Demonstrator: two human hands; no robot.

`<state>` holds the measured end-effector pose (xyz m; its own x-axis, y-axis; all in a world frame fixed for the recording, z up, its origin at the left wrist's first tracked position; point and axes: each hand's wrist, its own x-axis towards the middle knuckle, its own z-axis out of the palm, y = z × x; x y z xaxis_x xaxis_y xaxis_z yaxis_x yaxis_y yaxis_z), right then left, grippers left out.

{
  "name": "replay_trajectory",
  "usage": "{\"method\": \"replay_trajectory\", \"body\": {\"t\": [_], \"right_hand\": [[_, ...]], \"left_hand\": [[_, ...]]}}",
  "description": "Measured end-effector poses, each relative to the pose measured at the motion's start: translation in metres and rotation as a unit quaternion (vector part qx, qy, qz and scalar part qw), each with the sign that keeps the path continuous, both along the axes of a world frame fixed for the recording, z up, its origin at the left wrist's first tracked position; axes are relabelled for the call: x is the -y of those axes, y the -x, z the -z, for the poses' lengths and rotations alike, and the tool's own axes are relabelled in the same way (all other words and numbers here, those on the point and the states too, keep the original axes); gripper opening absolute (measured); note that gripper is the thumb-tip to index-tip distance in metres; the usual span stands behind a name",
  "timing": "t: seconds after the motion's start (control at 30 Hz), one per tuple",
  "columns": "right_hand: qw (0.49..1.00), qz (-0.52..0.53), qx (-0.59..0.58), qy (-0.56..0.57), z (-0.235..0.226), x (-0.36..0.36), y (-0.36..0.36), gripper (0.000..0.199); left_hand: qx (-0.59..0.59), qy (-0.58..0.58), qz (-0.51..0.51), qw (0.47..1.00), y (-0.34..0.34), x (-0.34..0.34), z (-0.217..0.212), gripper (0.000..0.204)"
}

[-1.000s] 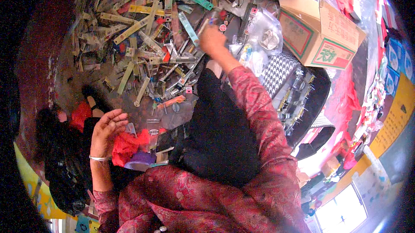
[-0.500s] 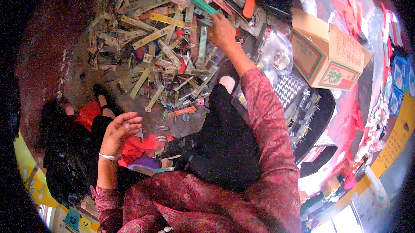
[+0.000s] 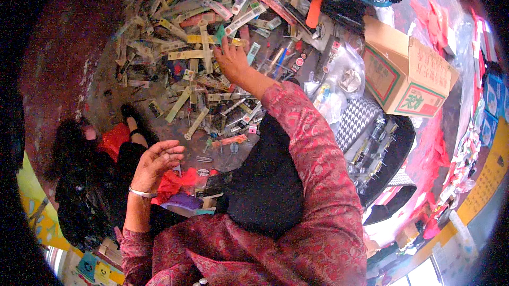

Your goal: The person sits on the floor and sorts through a large pile of small packaged items, picking up and inspecting several packages and a blue plastic case. They handle the items one at a time, turning them over and placing them back into the pile or into a nearby container.

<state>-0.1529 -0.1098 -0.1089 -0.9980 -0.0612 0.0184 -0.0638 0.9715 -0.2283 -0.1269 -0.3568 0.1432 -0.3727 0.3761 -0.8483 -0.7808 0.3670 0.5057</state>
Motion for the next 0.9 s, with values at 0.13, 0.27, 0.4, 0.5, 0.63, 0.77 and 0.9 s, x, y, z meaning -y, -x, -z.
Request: {"method": "replay_trajectory", "body": {"t": [0.13,0.27,0.4,0.5,0.63,0.77,0.9], "right_hand": [[0.995,-0.065,0.075,0.012,-0.002,0.004,-0.007,0.03],[0.984,-0.114,0.119,-0.063,-0.004,-0.001,-0.023,0.025],[0.991,-0.045,0.127,0.015,-0.008,-0.038,-0.028,0.017],[0.964,0.034,0.263,-0.017,-0.052,-0.046,-0.001,0.02],[0.996,0.017,0.031,0.08,-0.028,-0.043,0.029,0.043],[0.985,-0.023,0.132,0.105,-0.011,-0.012,0.033,0.061],[0.981,-0.118,0.124,0.089,-0.005,0.01,0.011,0.058]], "left_hand": [[-0.001,0.009,0.006,1.0,-0.002,0.0,-0.003,0.039],[-0.005,0.001,0.01,1.0,-0.001,0.0,-0.004,0.038],[-0.011,-0.01,0.008,1.0,0.0,0.003,-0.007,0.038],[-0.007,-0.008,0.004,1.0,-0.002,0.005,-0.009,0.038],[0.0,-0.019,0.004,1.0,-0.003,0.004,-0.008,0.037],[0.022,-0.038,0.005,0.999,-0.005,0.004,-0.003,0.037],[0.021,-0.029,-0.003,0.999,-0.006,0.006,-0.005,0.037]]}}
